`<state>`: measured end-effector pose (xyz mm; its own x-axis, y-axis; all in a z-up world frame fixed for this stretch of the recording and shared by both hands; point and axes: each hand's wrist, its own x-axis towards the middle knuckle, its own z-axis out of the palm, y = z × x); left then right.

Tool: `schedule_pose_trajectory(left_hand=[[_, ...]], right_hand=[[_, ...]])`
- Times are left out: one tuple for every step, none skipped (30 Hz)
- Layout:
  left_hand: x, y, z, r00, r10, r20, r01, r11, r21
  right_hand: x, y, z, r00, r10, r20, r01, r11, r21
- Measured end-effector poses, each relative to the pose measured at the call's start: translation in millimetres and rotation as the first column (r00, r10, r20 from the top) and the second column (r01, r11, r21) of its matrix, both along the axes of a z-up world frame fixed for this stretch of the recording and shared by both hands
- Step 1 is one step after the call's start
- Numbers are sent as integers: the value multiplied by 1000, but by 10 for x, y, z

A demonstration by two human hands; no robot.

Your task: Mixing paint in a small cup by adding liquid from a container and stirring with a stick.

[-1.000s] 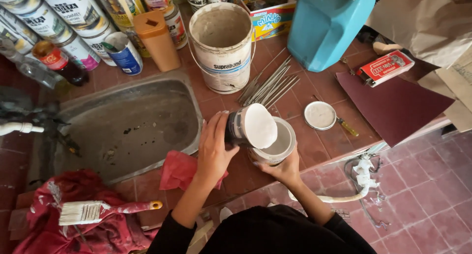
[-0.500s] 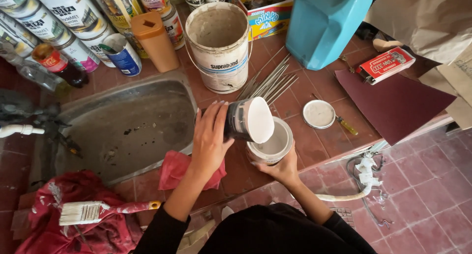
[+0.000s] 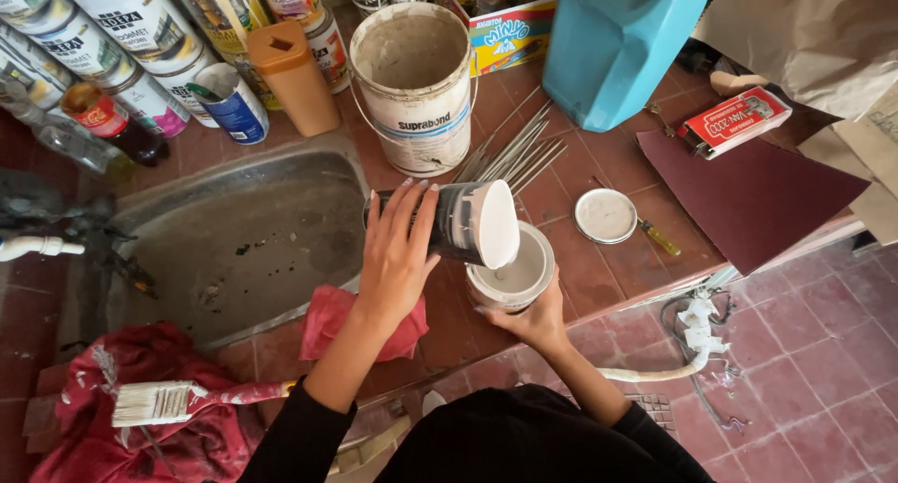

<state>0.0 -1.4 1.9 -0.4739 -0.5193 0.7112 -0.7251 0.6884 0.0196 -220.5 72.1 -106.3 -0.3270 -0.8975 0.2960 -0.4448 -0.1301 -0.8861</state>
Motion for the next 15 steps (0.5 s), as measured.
schedule_pose_trajectory(left_hand=[[3, -8, 3, 1000, -1, 0, 1, 1000, 0], [7, -16, 5, 1000, -2, 18, 2, 1000, -13], [13, -20, 6, 999, -1, 35, 1, 1000, -26], [18, -23, 8, 999, -1, 35, 2, 1000, -25], [21, -30, 14, 998, 6, 58, -4, 999, -34], [26, -36, 19, 997, 13, 81, -10, 999, -43], [34, -60, 0, 997, 15, 80, -11, 999, -43], [43, -84, -20, 995, 13, 101, -5, 997, -73], [53, -109, -38, 993, 12, 122, 1, 995, -105], [60, -115, -20, 993, 13, 121, -1, 995, -104], [65, -119, -3, 990, 18, 136, 0, 992, -130], [69, -124, 14, 988, 23, 151, 1, 988, -156], [74, -132, 14, 988, 23, 151, 1, 988, -155], [79, -139, 16, 989, 18, 149, 5, 988, -154], [83, -149, 19, 989, 13, 147, 10, 988, -154]], right_hand=[[10, 2, 36, 1000, -1, 0, 1, 1000, 0], [20, 5, 71, 1000, -4, -2, 4, 1000, 6], [32, 9, 106, 1000, -5, -4, 5, 1000, 12], [22, 6, 68, 1000, -5, -4, 5, 1000, 13], [9, -2, 32, 1000, -8, -2, 8, 1000, 6], [-3, -10, -4, 1000, -11, -1, 11, 1000, -1], [-7, -5, -12, 1000, -10, -1, 10, 1000, 0], [-11, 0, -22, 1000, -11, 4, 11, 1000, -5], [-13, 2, -30, 1000, -11, 9, 11, 1000, -11], [-3, 1, -4, 1000, -10, 8, 10, 1000, -11], [5, 3, 21, 1000, -8, 1, 8, 1000, -9], [13, 4, 46, 1000, -6, -7, 6, 1000, -7], [10, 6, 46, 1000, -6, -7, 6, 1000, -7], [8, 7, 47, 1000, -7, -11, 7, 1000, 1], [5, 5, 49, 1000, -7, -15, 7, 1000, 8]])
